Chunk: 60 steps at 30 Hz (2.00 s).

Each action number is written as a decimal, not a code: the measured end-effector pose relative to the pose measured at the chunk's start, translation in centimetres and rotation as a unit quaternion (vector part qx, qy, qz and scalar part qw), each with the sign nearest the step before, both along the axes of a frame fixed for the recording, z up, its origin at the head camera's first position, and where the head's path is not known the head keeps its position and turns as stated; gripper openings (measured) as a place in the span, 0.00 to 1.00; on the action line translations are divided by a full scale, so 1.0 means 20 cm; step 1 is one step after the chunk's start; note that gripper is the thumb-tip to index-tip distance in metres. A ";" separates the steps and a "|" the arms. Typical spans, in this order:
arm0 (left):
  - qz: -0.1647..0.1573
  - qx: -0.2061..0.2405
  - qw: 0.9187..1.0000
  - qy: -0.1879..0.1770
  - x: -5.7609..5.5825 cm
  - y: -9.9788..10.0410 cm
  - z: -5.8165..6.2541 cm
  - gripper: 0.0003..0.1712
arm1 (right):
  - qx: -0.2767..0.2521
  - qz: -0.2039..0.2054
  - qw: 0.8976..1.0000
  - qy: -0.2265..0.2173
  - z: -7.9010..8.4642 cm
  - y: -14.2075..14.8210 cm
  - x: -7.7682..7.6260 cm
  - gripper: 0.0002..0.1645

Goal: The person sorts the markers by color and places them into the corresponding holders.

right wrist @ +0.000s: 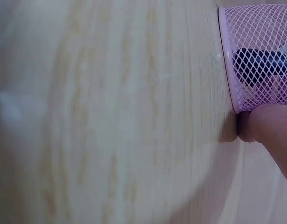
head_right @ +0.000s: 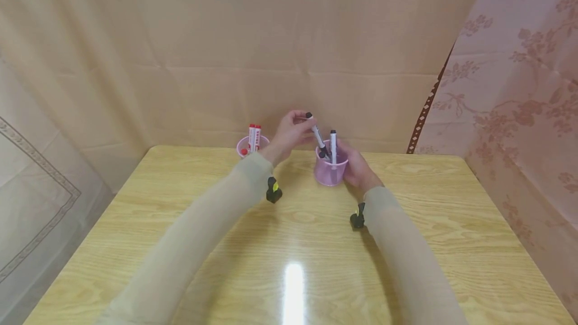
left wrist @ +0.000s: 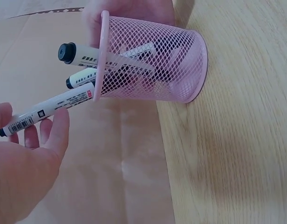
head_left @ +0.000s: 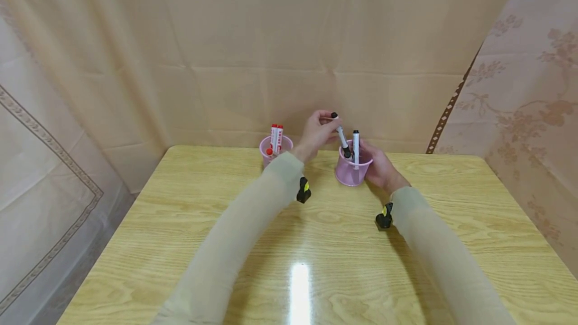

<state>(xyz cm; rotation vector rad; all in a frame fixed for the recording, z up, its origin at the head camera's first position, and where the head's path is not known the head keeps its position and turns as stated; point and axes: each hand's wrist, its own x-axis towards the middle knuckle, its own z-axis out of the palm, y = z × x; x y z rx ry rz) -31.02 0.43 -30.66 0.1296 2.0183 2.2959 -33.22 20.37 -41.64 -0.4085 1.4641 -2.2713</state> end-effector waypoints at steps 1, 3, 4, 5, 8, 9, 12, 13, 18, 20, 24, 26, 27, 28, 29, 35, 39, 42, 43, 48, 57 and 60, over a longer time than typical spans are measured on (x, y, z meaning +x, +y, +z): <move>-0.001 -0.004 1.000 0.005 0.00 0.00 0.00 0.17 | 0.003 -0.001 1.000 -0.004 0.00 0.00 0.00 0.23; -0.001 -0.010 1.000 0.017 0.01 0.00 -0.01 0.17 | 0.008 -0.004 1.000 -0.010 0.00 0.00 0.00 0.22; -0.001 -0.012 1.000 0.024 0.01 0.00 -0.02 0.17 | 0.010 -0.006 1.000 -0.015 0.00 0.00 0.00 0.22; -0.003 -0.015 0.999 0.029 0.01 0.00 -0.02 0.17 | 0.009 -0.004 1.000 -0.016 0.02 -0.01 0.01 0.22; -0.003 -0.014 0.999 0.044 0.02 0.01 -0.03 0.16 | 0.007 -0.002 1.000 -0.022 0.03 -0.01 0.02 0.22; -0.002 -0.014 0.999 0.048 0.02 0.01 -0.04 0.15 | 0.004 -0.003 1.000 -0.024 0.03 -0.01 0.02 0.22; 0.003 -0.021 0.998 0.060 0.03 0.02 -0.04 0.15 | -0.003 -0.004 1.000 -0.025 0.03 -0.02 0.02 0.21; 0.005 -0.023 0.998 0.062 0.03 0.02 -0.04 0.15 | -0.006 -0.004 1.000 -0.026 0.03 -0.02 0.02 0.21; 0.014 -0.058 0.995 0.083 0.03 0.01 -0.06 0.17 | -0.004 -0.006 1.000 -0.025 0.03 -0.02 0.02 0.21; 0.014 -0.097 0.990 0.102 0.03 0.01 -0.07 0.17 | -0.006 -0.005 1.000 -0.024 0.03 -0.02 0.02 0.21; -0.001 -0.171 0.975 0.143 0.03 0.01 -0.08 0.15 | -0.018 0.001 1.000 -0.022 0.03 -0.02 0.01 0.21; -0.012 -0.184 0.970 0.156 0.02 0.01 -0.09 0.16 | -0.022 0.002 0.999 -0.024 0.02 -0.01 0.01 0.20; -0.016 -0.187 0.969 0.161 0.02 0.02 -0.09 0.16 | -0.023 0.001 0.999 -0.025 0.02 -0.01 0.01 0.20; -0.020 -0.189 0.968 0.165 0.02 0.02 -0.10 0.17 | -0.024 0.002 0.999 -0.025 0.02 -0.01 0.00 0.20; -0.022 -0.195 0.966 0.168 0.02 0.02 -0.10 0.17 | -0.023 0.001 0.999 -0.024 0.01 -0.01 0.00 0.20; -0.026 -0.240 0.953 0.182 0.02 0.03 -0.11 0.18 | -0.023 0.005 0.999 -0.025 0.01 -0.01 0.00 0.19; -0.023 -0.272 0.943 0.191 0.02 0.04 -0.12 0.16 | -0.022 0.004 0.999 -0.024 0.01 -0.01 0.00 0.20; -0.022 -0.299 0.933 0.196 0.02 0.04 -0.13 0.14 | -0.013 -0.001 1.000 -0.025 0.01 -0.01 0.00 0.19; -0.022 -0.304 0.932 0.198 0.02 0.04 -0.13 0.13 | -0.011 -0.003 1.000 -0.025 0.01 -0.01 0.00 0.19; -0.018 -0.307 0.930 0.203 0.02 0.04 -0.13 0.11 | -0.004 -0.003 1.000 -0.024 0.02 -0.01 0.00 0.20; -0.056 -0.391 0.874 0.283 0.01 0.03 -0.15 0.10 | -0.020 0.009 0.999 -0.026 0.02 0.00 0.01 0.20; -0.062 -0.392 0.869 0.297 0.00 0.03 -0.17 0.10 | -0.015 0.006 1.000 -0.021 0.02 0.00 0.01 0.20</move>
